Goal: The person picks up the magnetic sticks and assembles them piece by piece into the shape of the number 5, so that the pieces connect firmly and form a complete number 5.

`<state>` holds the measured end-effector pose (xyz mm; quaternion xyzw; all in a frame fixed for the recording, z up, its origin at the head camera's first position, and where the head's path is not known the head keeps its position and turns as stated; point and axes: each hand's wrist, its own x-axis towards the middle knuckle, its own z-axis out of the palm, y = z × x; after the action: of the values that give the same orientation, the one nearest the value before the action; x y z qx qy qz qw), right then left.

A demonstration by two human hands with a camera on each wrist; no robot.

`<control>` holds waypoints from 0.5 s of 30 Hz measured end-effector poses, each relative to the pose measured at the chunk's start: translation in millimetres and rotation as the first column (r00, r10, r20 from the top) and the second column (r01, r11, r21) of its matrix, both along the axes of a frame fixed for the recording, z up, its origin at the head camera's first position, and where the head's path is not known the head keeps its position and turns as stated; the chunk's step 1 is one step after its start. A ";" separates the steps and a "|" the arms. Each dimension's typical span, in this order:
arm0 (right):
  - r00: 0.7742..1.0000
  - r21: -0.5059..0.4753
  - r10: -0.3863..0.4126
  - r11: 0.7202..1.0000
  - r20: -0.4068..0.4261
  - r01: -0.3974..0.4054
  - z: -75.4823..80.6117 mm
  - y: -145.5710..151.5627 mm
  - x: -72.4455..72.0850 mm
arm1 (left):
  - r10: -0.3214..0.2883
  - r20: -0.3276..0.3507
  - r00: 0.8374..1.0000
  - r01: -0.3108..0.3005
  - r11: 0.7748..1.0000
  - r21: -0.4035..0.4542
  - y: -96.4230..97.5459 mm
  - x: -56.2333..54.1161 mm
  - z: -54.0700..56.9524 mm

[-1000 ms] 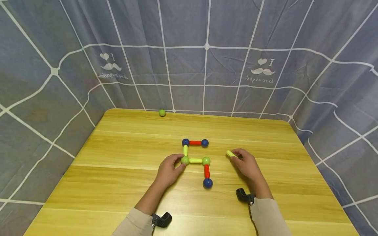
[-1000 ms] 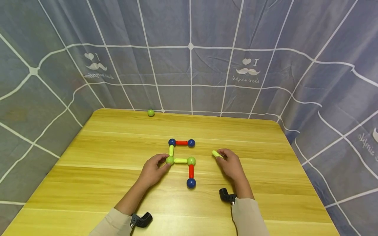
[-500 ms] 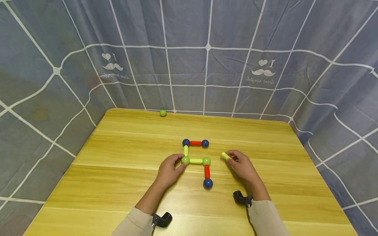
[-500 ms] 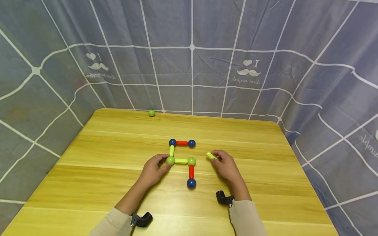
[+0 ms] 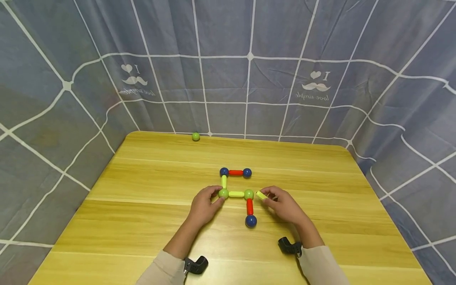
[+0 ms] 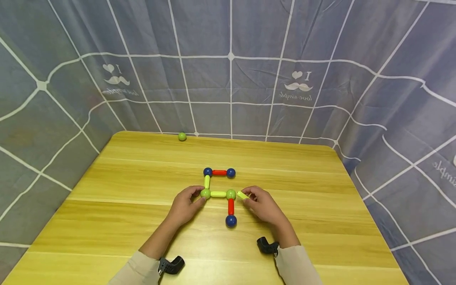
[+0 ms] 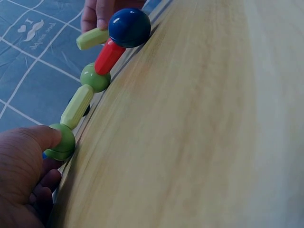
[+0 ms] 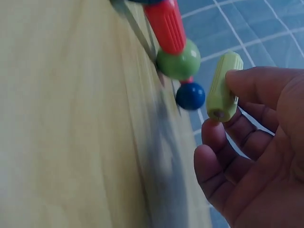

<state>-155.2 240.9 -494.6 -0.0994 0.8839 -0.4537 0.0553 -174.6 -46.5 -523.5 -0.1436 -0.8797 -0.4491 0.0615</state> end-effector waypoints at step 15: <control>0.991 -0.017 0.128 0.992 -0.045 -0.129 12.0 -33.0 23.9 | -0.009 -0.023 1.000 0.009 1.000 0.000 -1.9 -0.7 -3.9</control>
<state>-131.2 207.9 -482.6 -0.1665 0.8720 -0.4559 0.0639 -175.3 -48.4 -527.4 -0.1529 -0.8782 -0.4478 0.0697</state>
